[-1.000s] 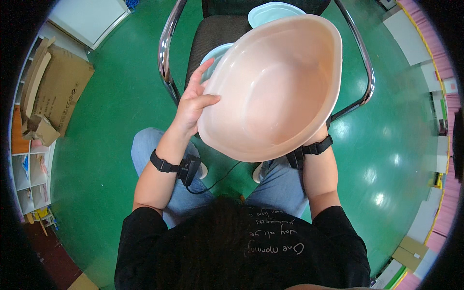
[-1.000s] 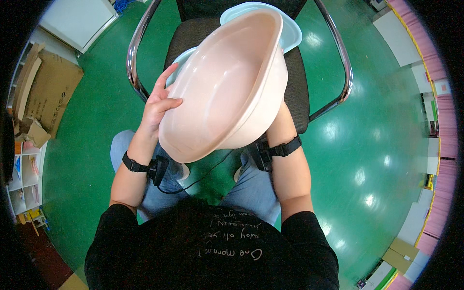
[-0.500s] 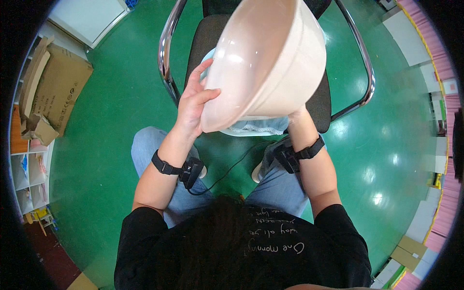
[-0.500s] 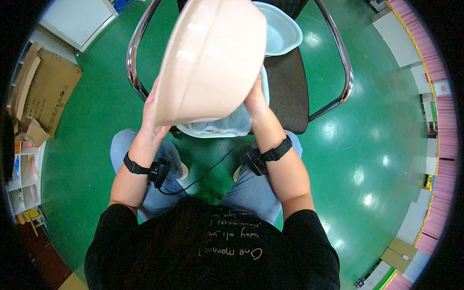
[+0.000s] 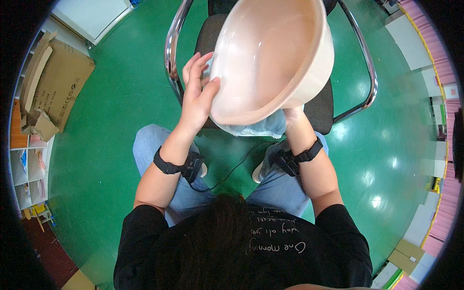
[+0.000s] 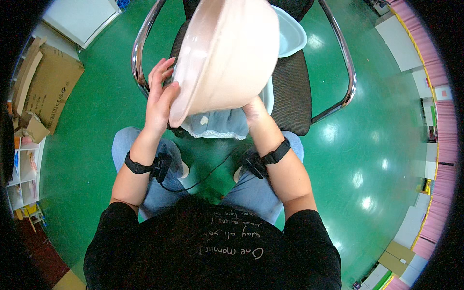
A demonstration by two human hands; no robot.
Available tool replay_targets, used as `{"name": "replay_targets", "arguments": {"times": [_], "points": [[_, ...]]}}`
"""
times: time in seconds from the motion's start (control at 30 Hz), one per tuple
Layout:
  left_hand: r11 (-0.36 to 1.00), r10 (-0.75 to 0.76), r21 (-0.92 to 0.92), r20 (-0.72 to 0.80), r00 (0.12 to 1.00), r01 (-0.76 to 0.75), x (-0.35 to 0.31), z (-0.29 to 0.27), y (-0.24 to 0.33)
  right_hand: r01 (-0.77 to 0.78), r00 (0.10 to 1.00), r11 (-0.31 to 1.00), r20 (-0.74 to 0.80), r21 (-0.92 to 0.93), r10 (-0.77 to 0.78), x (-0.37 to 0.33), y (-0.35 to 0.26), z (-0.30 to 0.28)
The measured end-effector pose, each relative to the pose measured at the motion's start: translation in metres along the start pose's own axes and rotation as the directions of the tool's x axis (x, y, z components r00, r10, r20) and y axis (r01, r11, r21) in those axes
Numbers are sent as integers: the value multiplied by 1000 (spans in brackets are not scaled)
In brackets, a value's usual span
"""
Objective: The person spreads a yellow cloth over a surface, then picks up two plastic basins from a shelf and wipes the inside and outside of each basin with a blue cloth while sitting in a chair.
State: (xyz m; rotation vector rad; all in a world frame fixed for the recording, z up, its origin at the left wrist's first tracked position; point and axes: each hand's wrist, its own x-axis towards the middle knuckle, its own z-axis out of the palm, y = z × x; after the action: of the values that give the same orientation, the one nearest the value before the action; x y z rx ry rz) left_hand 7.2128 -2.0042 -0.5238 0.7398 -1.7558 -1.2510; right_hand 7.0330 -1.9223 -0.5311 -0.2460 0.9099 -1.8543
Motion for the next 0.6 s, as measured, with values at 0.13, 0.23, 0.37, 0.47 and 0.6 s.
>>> {"name": "replay_targets", "arguments": {"times": [0.13, 0.23, 0.37, 0.47, 0.6], "points": [[888, 333, 266, 195, 923, -376, 2, -9, 6, -6, 1000, 1000, -7, -6, 6, -1, -8, -4], [847, 495, -18, 387, 778, -531, -1, -4, 14, -18, 1000, 1000, -7, -19, 18, -6, -11, -8], [929, 347, 1, 338, 875, -369, -14, 3, 19, -8, 998, 997, 57, -72, 12, -9, -16, -4], [913, 347, 92, 336, 876, -397, -12, 1, 1, -45, 998, 986, -44, -163, 39, -15, -25, 14], [958, 259, 23, 348, 901, -284, -7, 4, 3, -108, 988, 977, 90, -183, 126, -10, -48, 2]]}}
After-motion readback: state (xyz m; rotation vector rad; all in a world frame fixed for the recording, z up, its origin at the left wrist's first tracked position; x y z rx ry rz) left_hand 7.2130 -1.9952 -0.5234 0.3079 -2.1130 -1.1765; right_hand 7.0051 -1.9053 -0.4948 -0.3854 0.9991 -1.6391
